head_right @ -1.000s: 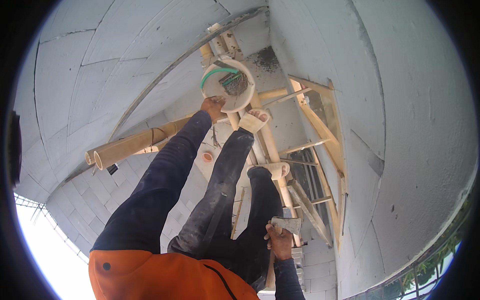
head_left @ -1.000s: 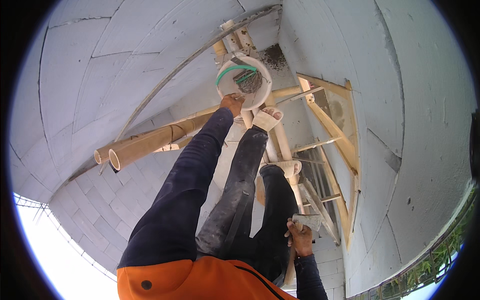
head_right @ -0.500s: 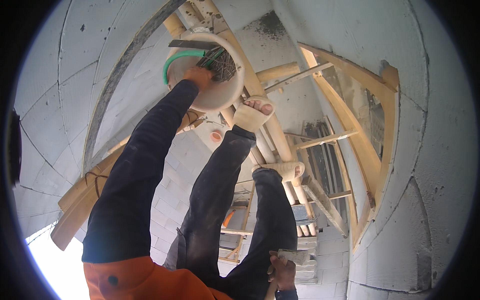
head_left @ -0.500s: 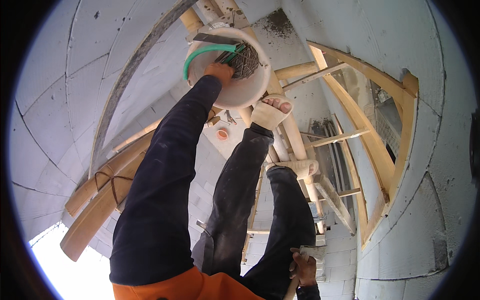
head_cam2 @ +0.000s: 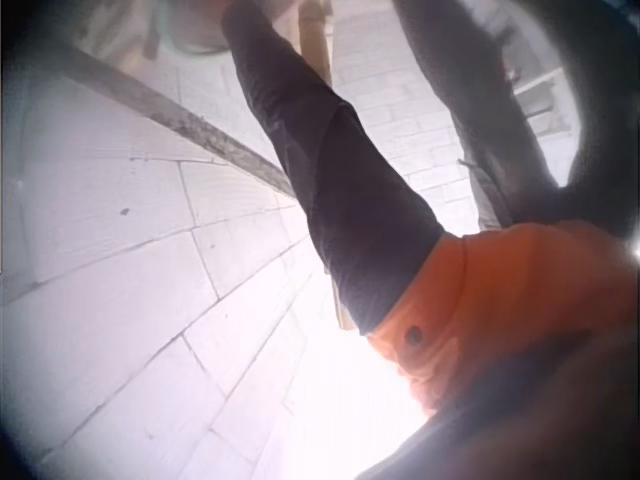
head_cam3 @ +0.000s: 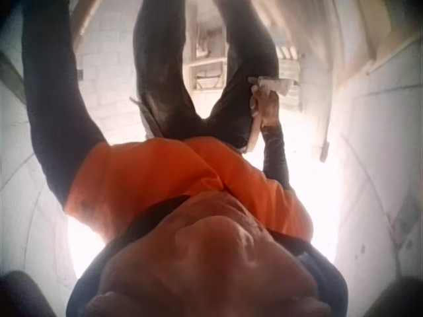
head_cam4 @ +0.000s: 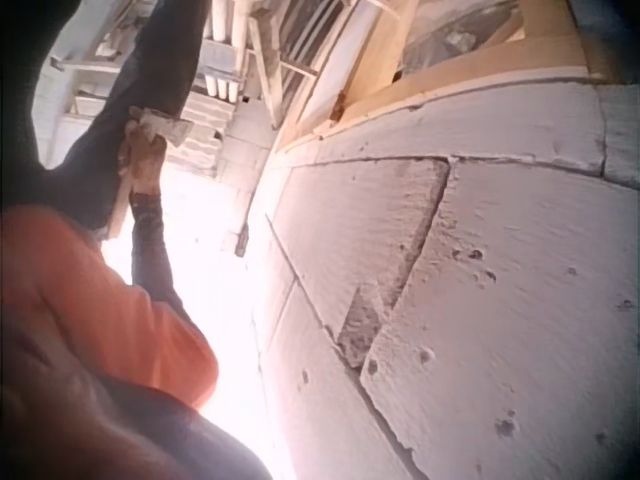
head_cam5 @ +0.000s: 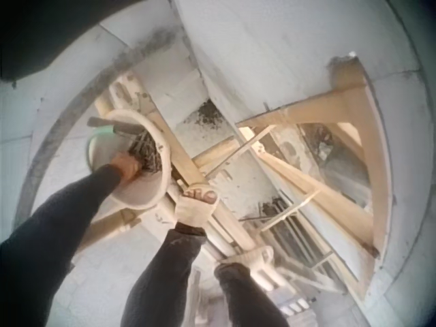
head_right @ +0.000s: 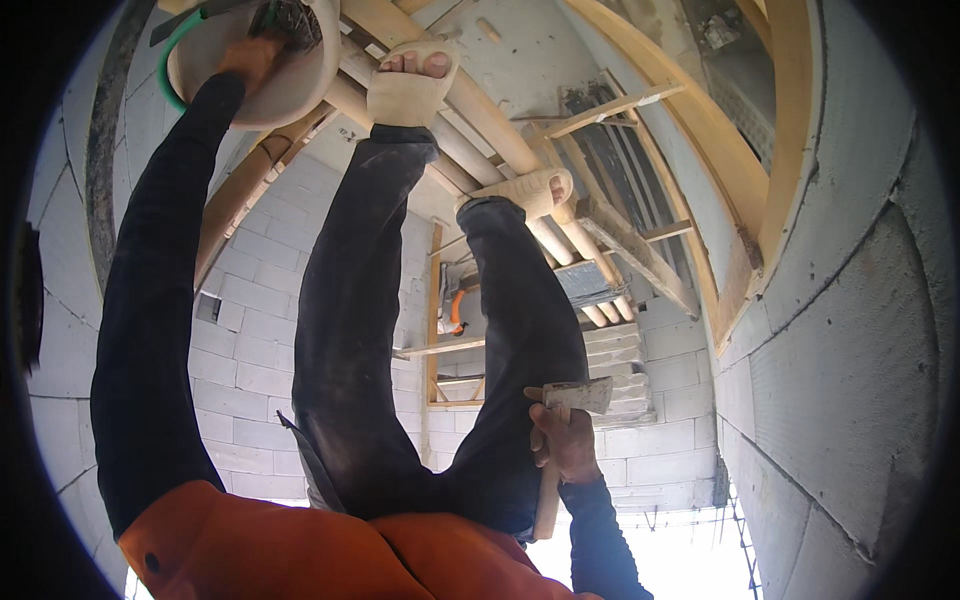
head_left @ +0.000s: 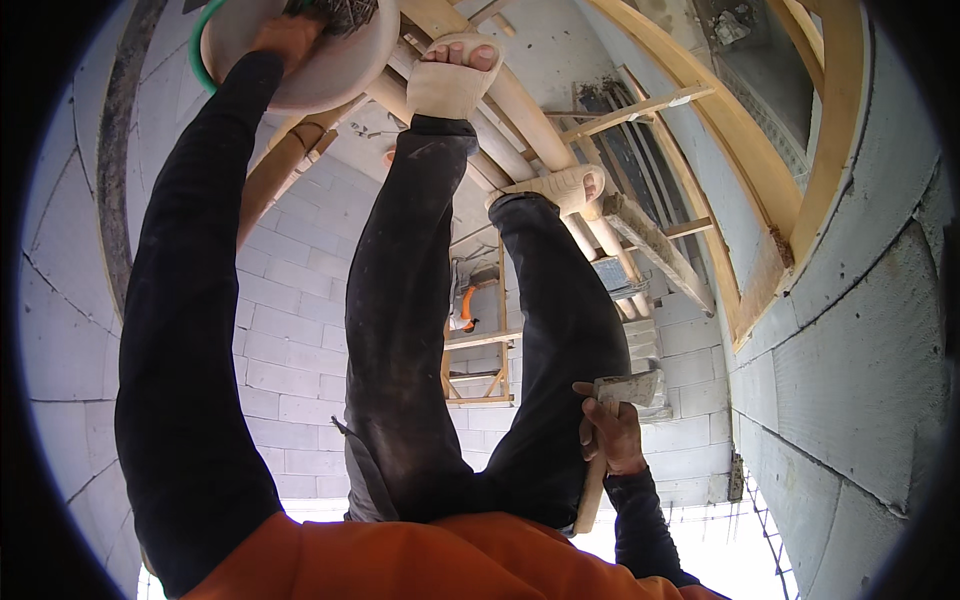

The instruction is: The person secures metal reinforcement bars to a concrete structure using thin wire, twisting the wire by hand and then tightening it with a hammer-like tool.

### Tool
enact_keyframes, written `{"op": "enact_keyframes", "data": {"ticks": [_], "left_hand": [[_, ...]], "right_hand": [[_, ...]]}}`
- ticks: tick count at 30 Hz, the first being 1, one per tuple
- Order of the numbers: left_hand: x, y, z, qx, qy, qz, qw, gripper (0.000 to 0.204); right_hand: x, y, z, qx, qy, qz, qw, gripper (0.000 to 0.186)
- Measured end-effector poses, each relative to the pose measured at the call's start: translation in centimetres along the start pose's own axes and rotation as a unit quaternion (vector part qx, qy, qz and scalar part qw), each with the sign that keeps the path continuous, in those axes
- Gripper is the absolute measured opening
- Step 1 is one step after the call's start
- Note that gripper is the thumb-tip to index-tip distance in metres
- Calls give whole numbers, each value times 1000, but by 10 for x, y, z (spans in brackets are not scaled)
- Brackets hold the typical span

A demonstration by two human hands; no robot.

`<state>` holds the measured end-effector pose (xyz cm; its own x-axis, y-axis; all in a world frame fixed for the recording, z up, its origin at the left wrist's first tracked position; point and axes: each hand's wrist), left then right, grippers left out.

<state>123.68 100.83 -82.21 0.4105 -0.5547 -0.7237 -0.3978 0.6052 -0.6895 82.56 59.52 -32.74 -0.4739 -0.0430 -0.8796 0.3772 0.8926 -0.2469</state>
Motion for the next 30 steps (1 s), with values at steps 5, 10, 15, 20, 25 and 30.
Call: {"op": "enact_keyframes", "data": {"ticks": [5,10,15,20,25,30], "left_hand": [[-8,40,13,-76,65,-174,980,38],[15,70,41,59,35,12,998,37],[17,35,30,-49,23,-17,998,38],[-12,-50,4,-159,15,-48,986,48],[-26,-59,16,-117,160,-157,968,30],[-54,-55,37,-301,115,-191,927,22]], "right_hand": [[-1,-2,-2,-18,-1,-13,1000,48],[4,-2,1,-24,1,-3,1000,48],[6,-3,4,-23,2,-7,1000,47],[0,-3,9,-12,-4,4,1000,48],[5,-4,1,3,-32,40,999,50],[3,-6,-1,1,-48,68,997,52]]}}
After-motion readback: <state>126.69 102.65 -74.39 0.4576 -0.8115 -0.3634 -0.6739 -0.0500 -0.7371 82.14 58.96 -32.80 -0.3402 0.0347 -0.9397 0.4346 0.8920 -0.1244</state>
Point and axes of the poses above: each hand's wrist, its own x-axis towards the middle knuckle, its own y-axis out of the palm, z = x × y, and after that the axes turned 8 degrees about -z, right-handed
